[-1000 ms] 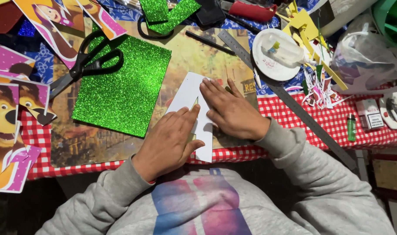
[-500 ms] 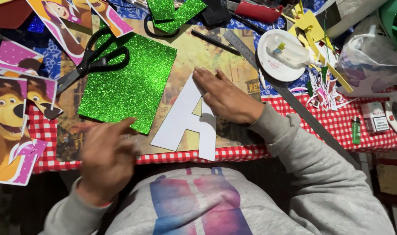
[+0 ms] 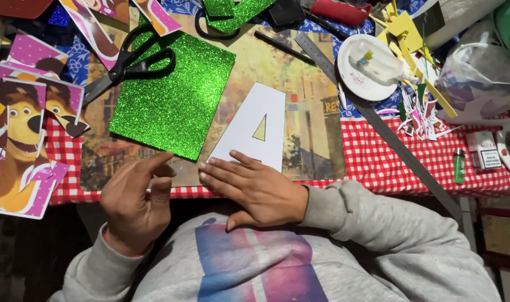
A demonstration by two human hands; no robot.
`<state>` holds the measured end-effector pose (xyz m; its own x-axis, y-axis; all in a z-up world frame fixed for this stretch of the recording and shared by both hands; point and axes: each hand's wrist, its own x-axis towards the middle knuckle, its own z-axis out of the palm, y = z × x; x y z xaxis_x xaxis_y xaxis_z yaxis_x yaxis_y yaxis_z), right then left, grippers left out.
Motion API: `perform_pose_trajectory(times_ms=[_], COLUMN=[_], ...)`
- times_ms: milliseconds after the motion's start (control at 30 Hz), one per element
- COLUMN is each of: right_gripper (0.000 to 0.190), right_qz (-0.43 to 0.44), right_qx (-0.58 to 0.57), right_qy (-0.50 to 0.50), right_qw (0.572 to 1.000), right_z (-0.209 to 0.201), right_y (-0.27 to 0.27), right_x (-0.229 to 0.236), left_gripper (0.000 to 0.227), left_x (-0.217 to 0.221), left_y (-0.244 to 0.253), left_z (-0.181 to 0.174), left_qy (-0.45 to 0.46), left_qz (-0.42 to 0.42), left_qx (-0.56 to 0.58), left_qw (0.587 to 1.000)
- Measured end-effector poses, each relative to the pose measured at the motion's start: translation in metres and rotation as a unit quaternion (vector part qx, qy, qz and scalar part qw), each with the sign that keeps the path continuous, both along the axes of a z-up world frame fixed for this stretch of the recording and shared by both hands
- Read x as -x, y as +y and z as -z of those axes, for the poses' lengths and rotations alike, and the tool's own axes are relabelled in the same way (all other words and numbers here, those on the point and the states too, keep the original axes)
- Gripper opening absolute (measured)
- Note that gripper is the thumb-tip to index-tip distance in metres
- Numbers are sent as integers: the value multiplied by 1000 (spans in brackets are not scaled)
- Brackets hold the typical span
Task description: The person is cutting and gluing foam letters on a cluttered craft table.
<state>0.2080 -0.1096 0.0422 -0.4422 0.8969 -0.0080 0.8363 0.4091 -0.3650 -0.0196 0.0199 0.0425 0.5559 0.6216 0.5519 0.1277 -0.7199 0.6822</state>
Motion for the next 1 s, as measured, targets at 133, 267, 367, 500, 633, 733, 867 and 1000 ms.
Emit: perform_pose_trajectory(times_ms=[133,267,367,500,633,733,867,1000], right_gripper=[92,69,43,18,47,84,81,58], right_qz=[-13,-9,169,369,232,200,199,281], right_qx=[8,84,-40,-75,-126,-93,-60,-55], right_qy=[19,219,519,446,87,49,73,335], right_qw=[1000,972,837,812,961,974,976,898], right_z=[-1,-14,-10,6,-5,6,10,14], right_y=[4,-3,-27,-47,-44,-49,-54,-57], right_x=[-3,-28,-54,-69,-39,-34,-41,-44], left_gripper=[26,27,26,43,64,66,61,55], left_x=[0,0,-6,-41,-73,-80,-83,-87], left_y=[-2,-3,-4,-9,-14,-14,-12,-6], left_z=[0,0,6,5,24,30,24,15], left_qy=[-5,-14,-13,95,167,193,207,171], left_qz=[3,13,9,105,169,181,187,199], left_qx=[-7,-18,-20,-45,-188,-183,-186,-132], left_qw=[1000,1000,1000,989,953,947,942,956])
